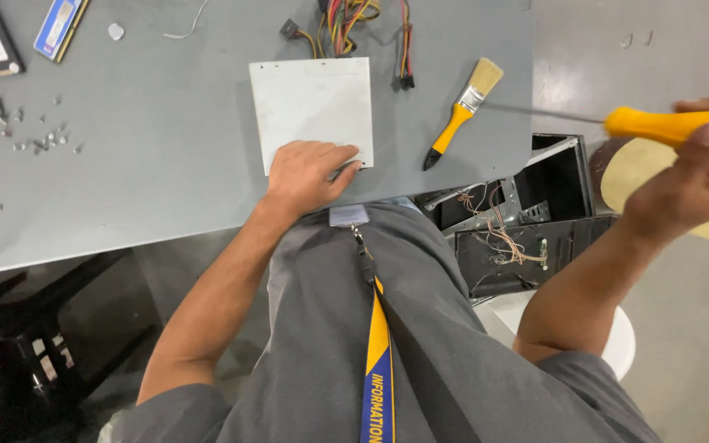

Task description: Using a screwdriver to remove screws from a computer power supply unit on a workbench.

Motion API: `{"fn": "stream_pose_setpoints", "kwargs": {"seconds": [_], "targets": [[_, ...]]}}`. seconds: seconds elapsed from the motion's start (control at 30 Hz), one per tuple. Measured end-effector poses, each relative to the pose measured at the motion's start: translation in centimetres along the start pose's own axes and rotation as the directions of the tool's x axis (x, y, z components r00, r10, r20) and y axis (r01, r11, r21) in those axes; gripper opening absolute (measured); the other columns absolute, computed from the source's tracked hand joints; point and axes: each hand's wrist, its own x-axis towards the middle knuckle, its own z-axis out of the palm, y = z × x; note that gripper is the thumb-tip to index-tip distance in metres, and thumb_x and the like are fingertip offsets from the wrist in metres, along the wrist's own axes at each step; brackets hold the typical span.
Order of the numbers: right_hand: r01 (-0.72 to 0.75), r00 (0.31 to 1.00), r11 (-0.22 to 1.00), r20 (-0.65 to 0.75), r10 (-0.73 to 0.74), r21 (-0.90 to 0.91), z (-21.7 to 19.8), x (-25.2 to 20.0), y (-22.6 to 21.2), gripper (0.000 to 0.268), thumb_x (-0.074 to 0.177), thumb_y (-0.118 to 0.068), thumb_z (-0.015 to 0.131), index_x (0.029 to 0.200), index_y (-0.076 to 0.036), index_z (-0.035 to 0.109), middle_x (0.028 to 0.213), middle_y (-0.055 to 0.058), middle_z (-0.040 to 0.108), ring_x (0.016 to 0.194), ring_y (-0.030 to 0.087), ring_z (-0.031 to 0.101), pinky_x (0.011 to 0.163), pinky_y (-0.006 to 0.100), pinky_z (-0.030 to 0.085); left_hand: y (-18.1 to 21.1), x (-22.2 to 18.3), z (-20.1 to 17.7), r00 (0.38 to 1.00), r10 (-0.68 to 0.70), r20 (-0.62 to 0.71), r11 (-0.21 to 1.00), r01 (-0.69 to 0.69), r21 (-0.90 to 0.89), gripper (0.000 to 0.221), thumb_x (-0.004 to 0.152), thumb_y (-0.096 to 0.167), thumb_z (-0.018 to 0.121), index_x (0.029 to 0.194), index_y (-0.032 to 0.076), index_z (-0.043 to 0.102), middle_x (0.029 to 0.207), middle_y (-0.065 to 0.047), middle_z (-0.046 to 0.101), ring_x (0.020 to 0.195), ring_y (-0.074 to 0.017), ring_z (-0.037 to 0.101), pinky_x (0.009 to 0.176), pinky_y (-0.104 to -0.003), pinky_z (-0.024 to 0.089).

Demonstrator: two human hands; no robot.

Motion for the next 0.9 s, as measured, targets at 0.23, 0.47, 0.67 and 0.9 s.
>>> {"fn": "stream_pose_setpoints", "kwargs": {"seconds": [0.23,0.47,0.67,0.9], "targets": [[-0.244,0.944,0.960,-0.262,0.202,-0.140,-2.7,-2.0,2.0,0.054,0.113,-0.045,0.060,0.108,0.008,0.064,0.103,0.022,0.067,0.092,0.036,0.077,0.074,0.041,0.071,1.2,0.4,-0.9,0.979,-0.175,-0.109,0.957,0.144,-0.251,0.018,0.094,0.025,0.067,0.108,0.021,0.078,0.089,0.008,0.076,0.073,-0.0147,0.067,0.065,-0.033,0.051],[-0.288,0.943,0.957,-0.164,0.290,0.039,0.5,-3.6,1.4,0.043,0.115,-0.045,0.065,0.128,-0.012,0.040,0.108,0.027,0.065,0.095,0.037,0.071,0.065,0.037,0.052,1.5,3.9,-5.2,0.601,-0.654,0.459,-0.063,0.561,-0.825,0.041,0.090,0.005,0.048,0.127,0.003,0.066,0.092,-0.006,0.059,0.076,-0.0161,0.062,0.062,-0.028,0.052],[-0.246,0.964,0.962,-0.071,0.255,0.115,0.6,-5.2,0.2,0.033,0.112,-0.023,0.065,0.127,-0.006,0.040,0.101,0.023,0.060,0.096,0.033,0.067,0.096,0.042,0.054,3.0,3.3,-4.4,0.588,-0.602,0.540,-0.247,0.506,-0.827,0.035,0.096,-0.004,0.049,0.130,-0.004,0.059,0.112,-0.019,0.071,0.102,-0.0313,0.074,0.091,-0.035,0.062],[-0.296,0.948,0.948,-0.087,0.307,0.119,-1.3,-12.5,-3.0,0.038,0.105,-0.015,0.071,0.127,0.001,0.044,0.100,0.025,0.069,0.090,0.026,0.067,0.081,0.034,0.050,4.0,0.3,-2.1,0.702,-0.421,0.574,-0.270,0.507,-0.818,0.028,0.101,0.004,0.059,0.127,-0.004,0.059,0.098,-0.021,0.075,0.083,-0.0307,0.079,0.068,-0.032,0.067]]}}
